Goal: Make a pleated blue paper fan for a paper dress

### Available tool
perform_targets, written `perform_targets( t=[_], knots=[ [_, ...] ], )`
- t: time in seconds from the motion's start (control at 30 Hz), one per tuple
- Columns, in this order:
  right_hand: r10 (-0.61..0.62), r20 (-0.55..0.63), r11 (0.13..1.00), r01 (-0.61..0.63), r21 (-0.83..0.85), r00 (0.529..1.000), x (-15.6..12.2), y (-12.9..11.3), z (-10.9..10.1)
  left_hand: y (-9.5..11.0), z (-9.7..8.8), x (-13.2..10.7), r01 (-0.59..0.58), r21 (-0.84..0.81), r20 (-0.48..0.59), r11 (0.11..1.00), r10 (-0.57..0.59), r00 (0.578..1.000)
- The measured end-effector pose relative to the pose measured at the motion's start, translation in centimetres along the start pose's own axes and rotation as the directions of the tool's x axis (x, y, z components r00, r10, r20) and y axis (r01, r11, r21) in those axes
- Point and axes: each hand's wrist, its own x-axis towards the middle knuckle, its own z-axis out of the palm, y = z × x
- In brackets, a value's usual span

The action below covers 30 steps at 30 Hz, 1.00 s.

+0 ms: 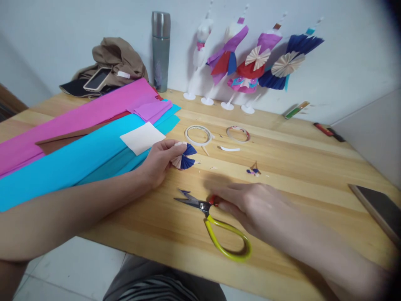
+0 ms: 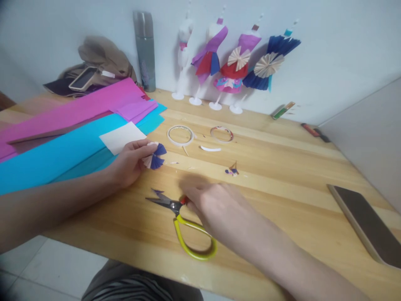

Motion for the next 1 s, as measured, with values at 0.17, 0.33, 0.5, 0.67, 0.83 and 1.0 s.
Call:
perform_targets(
  t=[0.17,0.33,0.5,0.67,0.83,1.0],
  knots=[
    [-0.048,-0.069,0.964,0.065,0.259,0.996,2.4,-0.5,1.4,-0.1,0.0,0.0,-0.014,-0.024,0.026,1.000,0.014,1.000],
    [-0.077,-0.071,0.894,0.100,0.436,0.995,4.3,-1.4,3.0,-0.2,-0.1,0.0,-0.026,0.000,0.021,1.000,0.026,0.999],
    [-0.008,0.042,0.933,-0.008,0.361,0.999,5.2,-2.2,3.8,-0.2,-0.2,0.0,-0.027,0.010,0.035,1.000,0.026,0.999],
    [-0.084,0.083,0.941,0.052,0.335,0.993,5.8,-2.1,3.9,0.0,-0.1,-0.1,-0.003,-0.006,0.036,1.000,0.003,0.999],
    [-0.165,0.164,0.954,0.115,0.277,0.973,5.9,-2.0,3.4,0.0,-0.1,0.0,0.005,-0.016,0.035,1.000,-0.004,0.999],
    [-0.042,0.025,0.989,0.038,0.143,0.999,6.6,0.7,2.1,-0.1,-0.2,0.1,-0.013,-0.009,0.023,1.000,0.013,1.000]
  ],
)
